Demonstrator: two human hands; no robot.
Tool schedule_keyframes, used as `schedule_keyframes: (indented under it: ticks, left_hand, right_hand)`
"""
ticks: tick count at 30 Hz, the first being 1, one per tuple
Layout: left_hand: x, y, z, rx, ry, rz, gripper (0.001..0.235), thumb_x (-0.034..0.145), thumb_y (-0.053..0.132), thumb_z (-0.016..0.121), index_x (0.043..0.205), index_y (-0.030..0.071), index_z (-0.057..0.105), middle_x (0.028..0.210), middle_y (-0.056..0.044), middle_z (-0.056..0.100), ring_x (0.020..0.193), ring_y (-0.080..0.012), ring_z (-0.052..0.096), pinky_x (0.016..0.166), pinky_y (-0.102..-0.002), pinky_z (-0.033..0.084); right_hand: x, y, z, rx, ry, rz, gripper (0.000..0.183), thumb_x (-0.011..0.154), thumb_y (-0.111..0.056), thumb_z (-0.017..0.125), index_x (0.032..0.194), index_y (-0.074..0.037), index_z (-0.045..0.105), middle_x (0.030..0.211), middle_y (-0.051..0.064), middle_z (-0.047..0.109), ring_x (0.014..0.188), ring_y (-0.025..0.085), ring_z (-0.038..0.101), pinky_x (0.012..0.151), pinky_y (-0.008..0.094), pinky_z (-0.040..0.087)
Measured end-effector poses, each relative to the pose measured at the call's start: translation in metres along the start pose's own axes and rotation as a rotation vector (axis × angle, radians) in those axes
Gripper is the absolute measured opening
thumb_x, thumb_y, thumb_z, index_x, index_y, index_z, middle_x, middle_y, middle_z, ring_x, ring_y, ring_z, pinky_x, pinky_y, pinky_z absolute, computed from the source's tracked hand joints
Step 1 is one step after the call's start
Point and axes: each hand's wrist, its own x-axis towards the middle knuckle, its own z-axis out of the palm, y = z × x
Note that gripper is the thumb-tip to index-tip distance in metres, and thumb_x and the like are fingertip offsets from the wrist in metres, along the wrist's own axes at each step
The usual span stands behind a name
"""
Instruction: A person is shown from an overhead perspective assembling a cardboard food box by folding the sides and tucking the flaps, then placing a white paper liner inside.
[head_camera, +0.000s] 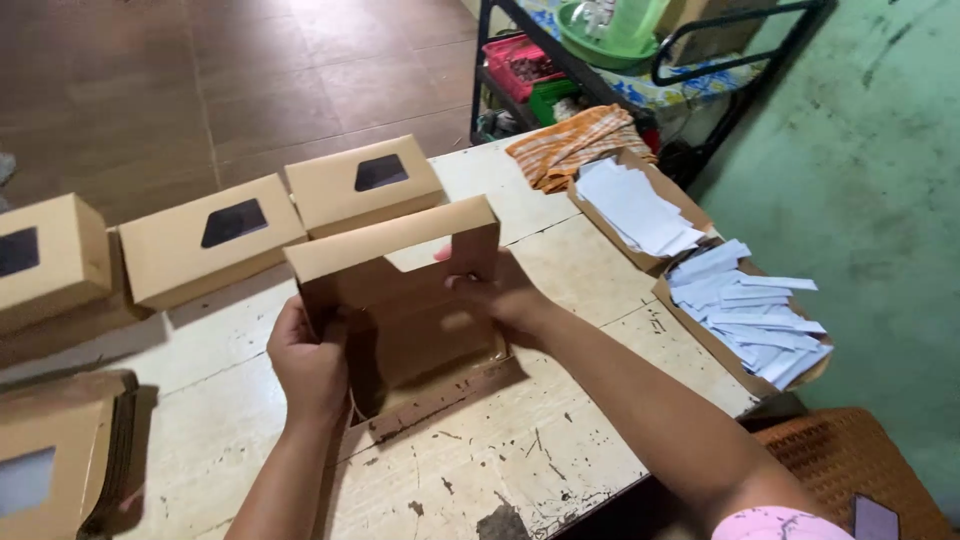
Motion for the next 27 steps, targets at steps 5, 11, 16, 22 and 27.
schedule_keyframes:
  ticks: [5, 11, 16, 22, 27]
  left_hand:
    - [-0.003, 0.021, 0.008, 0.019, 0.007, -0.123, 0.012, 0.083, -0.005, 0.062, 0.090, 0.005, 0.063, 0.075, -0.006, 0.062, 0.073, -0.0177, 0.061, 0.068, -0.033, 0.055]
    - [-0.001, 0.009, 0.008, -0.045, 0.095, -0.218, 0.012, 0.077, -0.004, 0.059, 0.084, 0.006, 0.062, 0.079, -0.007, 0.063, 0.072, -0.0187, 0.060, 0.061, -0.032, 0.054]
    - [-0.002, 0.013, 0.011, -0.089, 0.119, -0.310, 0.008, 0.083, -0.003, 0.060, 0.087, 0.003, 0.064, 0.081, -0.010, 0.064, 0.068, -0.0241, 0.062, 0.056, -0.042, 0.062]
    - [-0.001, 0.017, 0.016, -0.097, 0.162, -0.383, 0.009, 0.081, -0.003, 0.063, 0.084, 0.005, 0.062, 0.077, -0.007, 0.062, 0.067, -0.0205, 0.060, 0.057, -0.037, 0.056]
    - [-0.002, 0.004, 0.013, -0.120, 0.130, -0.298, 0.012, 0.081, -0.001, 0.068, 0.089, 0.008, 0.064, 0.079, -0.005, 0.064, 0.067, -0.0170, 0.059, 0.057, -0.036, 0.059]
  right_hand:
    - [0.004, -0.012, -0.002, 0.038, -0.039, 0.192, 0.030, 0.082, 0.001, 0.065, 0.109, -0.006, 0.074, 0.089, 0.006, 0.065, 0.084, 0.016, 0.060, 0.074, 0.029, 0.049]
    - [0.013, -0.027, -0.021, -0.004, -0.300, 0.305, 0.060, 0.082, -0.001, 0.069, 0.139, -0.011, 0.058, 0.109, 0.004, 0.062, 0.099, 0.015, 0.057, 0.087, 0.029, 0.047]
    - [0.011, -0.095, -0.053, -0.706, -0.433, 0.354, 0.119, 0.067, -0.059, 0.069, 0.162, -0.013, 0.014, 0.170, 0.012, 0.023, 0.136, 0.030, 0.053, 0.104, 0.044, 0.053]
    - [0.015, -0.105, -0.144, -1.256, 0.461, -0.131, 0.041, 0.093, -0.033, 0.066, 0.129, -0.016, 0.070, 0.108, 0.005, 0.073, 0.093, 0.023, 0.066, 0.074, 0.041, 0.051]
    - [0.014, -0.105, -0.175, -1.288, 0.549, 0.545, 0.078, 0.080, -0.060, 0.075, 0.144, -0.017, 0.062, 0.133, 0.009, 0.068, 0.122, 0.031, 0.062, 0.094, 0.049, 0.049]
